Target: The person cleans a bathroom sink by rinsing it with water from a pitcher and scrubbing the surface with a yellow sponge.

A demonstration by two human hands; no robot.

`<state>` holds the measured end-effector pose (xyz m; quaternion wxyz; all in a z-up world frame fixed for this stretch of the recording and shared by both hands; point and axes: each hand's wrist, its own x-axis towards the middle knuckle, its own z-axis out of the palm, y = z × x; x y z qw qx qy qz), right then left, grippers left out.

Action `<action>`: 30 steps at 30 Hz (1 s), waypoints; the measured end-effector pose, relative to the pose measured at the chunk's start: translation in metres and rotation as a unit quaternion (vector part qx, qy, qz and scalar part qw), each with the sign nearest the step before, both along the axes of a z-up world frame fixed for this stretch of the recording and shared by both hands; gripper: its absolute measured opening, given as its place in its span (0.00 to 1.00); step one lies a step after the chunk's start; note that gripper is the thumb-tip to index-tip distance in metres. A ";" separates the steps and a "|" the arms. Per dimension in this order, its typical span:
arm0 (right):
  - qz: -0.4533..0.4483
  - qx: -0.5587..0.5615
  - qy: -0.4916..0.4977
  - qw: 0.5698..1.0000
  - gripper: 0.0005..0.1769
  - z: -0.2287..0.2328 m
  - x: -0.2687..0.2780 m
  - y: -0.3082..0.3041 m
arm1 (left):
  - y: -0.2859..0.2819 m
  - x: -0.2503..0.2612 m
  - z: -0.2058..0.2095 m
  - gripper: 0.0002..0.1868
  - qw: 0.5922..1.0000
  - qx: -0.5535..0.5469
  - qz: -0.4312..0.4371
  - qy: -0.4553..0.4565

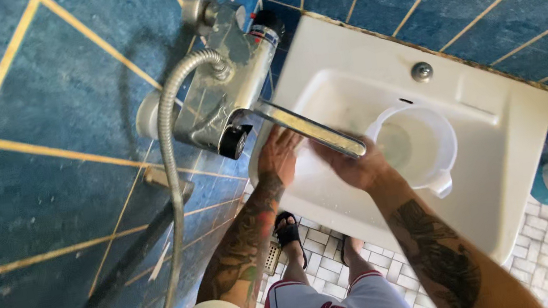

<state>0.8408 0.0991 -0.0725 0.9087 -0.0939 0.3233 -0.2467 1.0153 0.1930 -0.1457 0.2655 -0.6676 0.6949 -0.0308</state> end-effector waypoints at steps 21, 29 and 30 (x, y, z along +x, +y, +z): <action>0.069 -0.091 0.224 0.968 0.13 0.022 -0.031 0.027 | -0.004 -0.026 -0.011 0.25 0.994 0.054 -0.086 -0.049; 0.118 -0.189 0.358 0.907 0.09 0.022 -0.051 0.024 | 0.018 -0.052 0.021 0.14 0.977 -0.084 0.019 0.196; 0.126 -0.198 0.373 0.898 0.11 0.021 -0.053 0.023 | 0.019 -0.050 0.017 0.14 0.977 -0.083 0.022 0.194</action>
